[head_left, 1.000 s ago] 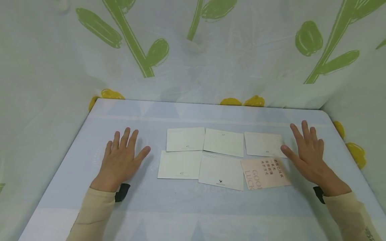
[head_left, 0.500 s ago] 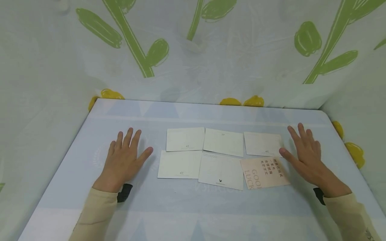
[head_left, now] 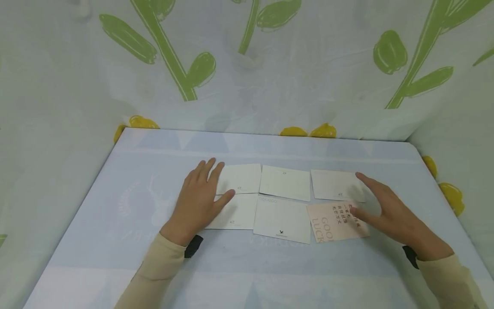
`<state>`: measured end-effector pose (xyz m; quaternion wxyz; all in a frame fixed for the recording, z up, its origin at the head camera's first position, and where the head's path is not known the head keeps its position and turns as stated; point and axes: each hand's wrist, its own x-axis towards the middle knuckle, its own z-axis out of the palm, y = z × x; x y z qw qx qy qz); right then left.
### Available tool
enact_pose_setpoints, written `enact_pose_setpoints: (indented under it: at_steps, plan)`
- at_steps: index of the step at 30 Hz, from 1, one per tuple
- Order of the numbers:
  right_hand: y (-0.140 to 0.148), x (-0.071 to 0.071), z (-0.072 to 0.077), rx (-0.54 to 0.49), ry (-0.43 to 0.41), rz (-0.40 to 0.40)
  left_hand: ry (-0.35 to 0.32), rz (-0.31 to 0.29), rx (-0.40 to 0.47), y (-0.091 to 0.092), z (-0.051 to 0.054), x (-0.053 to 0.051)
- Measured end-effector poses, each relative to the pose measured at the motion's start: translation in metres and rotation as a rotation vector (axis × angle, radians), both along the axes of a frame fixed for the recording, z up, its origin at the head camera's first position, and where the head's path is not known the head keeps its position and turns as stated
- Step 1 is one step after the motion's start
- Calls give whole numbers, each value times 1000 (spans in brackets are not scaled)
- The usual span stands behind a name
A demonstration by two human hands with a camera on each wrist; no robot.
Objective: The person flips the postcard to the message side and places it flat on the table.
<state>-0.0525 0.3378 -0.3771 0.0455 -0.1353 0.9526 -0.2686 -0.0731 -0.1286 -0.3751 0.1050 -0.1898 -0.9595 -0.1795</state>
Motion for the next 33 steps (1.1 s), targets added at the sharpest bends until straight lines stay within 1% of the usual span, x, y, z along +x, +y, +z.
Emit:
enact_pose_setpoints:
  at_steps: [3,8,12,14,19,22,25,28,30,33]
  plan:
    - [-1,3,2,9,-11,17,34,-64,15,23,0,-1]
    - [0,8,0,18,13,53,42,-154,2,60,-1,-2]
    - [2,11,-1,38,-30,64,39,-207,-40,87,-4,-2]
    - [2,12,0,46,-50,69,25,-226,-73,99,-7,-2]
    - [5,17,-2,59,-79,84,-81,-280,-166,130,-15,1]
    - [6,17,-3,65,-79,100,-121,-316,-198,146,-20,3]
    - [6,17,-5,64,-35,128,-121,-336,-221,159,-22,6]
    - [5,17,-8,71,4,145,-110,-340,-255,169,-24,8]
    - [5,17,-9,88,12,144,-99,-340,-284,176,-24,9]
    - [4,16,-12,133,12,136,-103,-335,-313,181,-24,12]
